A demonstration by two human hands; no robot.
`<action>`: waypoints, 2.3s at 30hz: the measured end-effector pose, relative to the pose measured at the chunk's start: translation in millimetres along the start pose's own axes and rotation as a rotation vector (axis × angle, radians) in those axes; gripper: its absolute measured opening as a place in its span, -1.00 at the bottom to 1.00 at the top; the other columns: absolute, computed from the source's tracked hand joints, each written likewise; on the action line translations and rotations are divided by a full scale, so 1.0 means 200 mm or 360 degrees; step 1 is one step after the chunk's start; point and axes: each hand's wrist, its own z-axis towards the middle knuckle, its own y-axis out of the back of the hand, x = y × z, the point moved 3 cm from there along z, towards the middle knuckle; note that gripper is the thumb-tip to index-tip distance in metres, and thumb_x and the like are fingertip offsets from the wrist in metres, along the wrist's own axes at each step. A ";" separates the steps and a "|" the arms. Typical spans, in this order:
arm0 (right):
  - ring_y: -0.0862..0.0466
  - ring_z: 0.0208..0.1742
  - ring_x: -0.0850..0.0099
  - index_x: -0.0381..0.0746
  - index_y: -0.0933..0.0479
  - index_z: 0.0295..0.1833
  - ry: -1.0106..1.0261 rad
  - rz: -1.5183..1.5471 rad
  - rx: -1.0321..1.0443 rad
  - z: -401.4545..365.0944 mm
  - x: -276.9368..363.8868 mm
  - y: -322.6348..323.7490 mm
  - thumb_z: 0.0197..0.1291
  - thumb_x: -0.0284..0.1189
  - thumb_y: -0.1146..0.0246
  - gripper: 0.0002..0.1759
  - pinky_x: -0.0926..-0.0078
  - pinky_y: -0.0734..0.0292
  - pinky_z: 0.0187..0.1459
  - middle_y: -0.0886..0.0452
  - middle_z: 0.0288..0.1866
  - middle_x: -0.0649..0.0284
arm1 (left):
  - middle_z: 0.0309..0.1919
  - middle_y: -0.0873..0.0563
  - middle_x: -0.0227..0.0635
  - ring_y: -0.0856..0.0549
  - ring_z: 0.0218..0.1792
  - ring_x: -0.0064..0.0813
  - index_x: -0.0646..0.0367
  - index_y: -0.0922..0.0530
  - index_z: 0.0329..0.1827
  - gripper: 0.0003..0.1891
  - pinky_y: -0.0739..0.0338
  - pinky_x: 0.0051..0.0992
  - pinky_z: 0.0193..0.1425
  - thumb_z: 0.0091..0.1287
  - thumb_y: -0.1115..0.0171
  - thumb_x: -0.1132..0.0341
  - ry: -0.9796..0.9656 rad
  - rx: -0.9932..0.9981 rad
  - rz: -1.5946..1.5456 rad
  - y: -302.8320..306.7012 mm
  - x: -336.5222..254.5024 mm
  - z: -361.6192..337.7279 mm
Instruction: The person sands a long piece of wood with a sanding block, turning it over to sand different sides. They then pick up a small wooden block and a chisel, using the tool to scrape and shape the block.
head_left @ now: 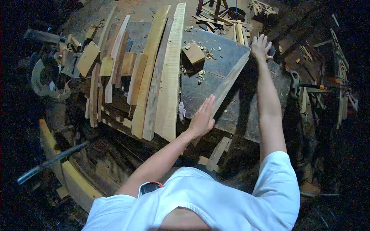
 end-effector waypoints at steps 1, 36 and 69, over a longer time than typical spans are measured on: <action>-0.16 0.46 0.04 -0.13 -0.35 0.31 -0.0167 0.0052 0.0011 -0.03 0.03 0.01 0.39 -0.14 0.12 -0.51 -0.41 -0.01 0.28 -0.23 0.43 0.04 | 0.48 -0.05 -0.01 -0.12 0.47 0.00 0.24 0.13 0.51 -0.06 -0.09 -0.25 0.52 0.09 -0.23 0.41 -0.0003 0.0011 0.0010 0.00 0.01 0.00; 0.09 0.54 0.09 0.00 -0.11 0.49 0.0072 0.0150 0.0242 -0.88 0.52 0.17 0.34 -0.03 0.03 -0.34 -0.71 0.06 0.10 0.04 0.58 0.37 | 0.42 -0.16 0.13 -0.24 0.41 0.00 0.32 0.10 0.48 0.00 -0.21 -0.27 0.45 0.08 -0.37 0.25 0.0052 -0.0167 0.0094 0.02 0.04 -0.39; 0.18 0.58 0.15 0.03 0.00 0.54 0.0257 0.0191 0.0629 -1.42 0.79 0.39 0.36 0.01 0.08 -0.30 -0.62 0.13 0.19 0.08 0.60 0.40 | 0.38 -0.32 -0.09 -0.31 0.40 -0.22 0.31 -0.17 0.42 -0.36 -0.16 -0.36 0.49 0.26 -0.10 0.36 -0.0125 -0.0667 -0.0221 -0.11 0.38 -0.02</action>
